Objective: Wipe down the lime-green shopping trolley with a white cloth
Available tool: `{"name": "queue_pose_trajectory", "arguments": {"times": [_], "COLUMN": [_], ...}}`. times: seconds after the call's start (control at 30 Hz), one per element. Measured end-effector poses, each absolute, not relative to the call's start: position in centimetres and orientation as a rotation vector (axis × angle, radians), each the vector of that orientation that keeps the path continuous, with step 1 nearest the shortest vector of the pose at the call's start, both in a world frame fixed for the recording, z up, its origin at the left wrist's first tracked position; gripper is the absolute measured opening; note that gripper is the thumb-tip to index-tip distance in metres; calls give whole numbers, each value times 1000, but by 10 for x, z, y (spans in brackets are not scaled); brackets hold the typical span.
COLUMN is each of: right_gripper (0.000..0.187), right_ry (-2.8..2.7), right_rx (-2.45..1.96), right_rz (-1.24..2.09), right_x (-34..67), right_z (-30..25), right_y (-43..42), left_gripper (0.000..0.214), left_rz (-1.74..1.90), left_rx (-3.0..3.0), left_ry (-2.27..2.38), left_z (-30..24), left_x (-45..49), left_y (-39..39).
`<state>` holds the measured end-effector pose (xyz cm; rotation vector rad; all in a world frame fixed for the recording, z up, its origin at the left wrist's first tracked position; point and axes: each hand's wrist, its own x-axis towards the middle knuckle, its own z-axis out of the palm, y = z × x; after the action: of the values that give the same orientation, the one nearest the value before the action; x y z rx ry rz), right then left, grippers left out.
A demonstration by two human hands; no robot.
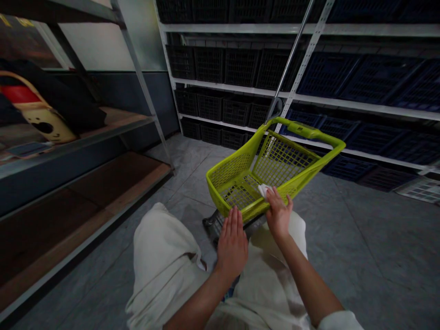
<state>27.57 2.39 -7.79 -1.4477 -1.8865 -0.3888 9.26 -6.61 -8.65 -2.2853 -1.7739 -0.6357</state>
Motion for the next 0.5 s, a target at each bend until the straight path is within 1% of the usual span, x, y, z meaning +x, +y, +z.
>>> {"name": "queue_pose_trajectory", "arguments": {"times": [0.1,0.23,0.33,0.5], "right_gripper": [72,69,67,63], "right_ry": [-2041,-2209,-2255,-2010], "right_rx": [-1313,-1138,-1100,-1316], "right_rz": [-347,-330,-335,-448], "right_x": [237,221,249,312], "right_z": [-82,-81,-75,-72], "right_y": [-4,-20,-3,40], "left_gripper": [70,66,64,67], "left_rz": [-620,-615,-602,-601], "left_rx": [-2287,-2281,-2290,-2308], "left_ry": [-1783,-1785,-1779,-1762], "left_z": [-86,-85,-83,-83], "left_x": [94,92,90,90], "left_y": [-66,-66,-66,-67]}}
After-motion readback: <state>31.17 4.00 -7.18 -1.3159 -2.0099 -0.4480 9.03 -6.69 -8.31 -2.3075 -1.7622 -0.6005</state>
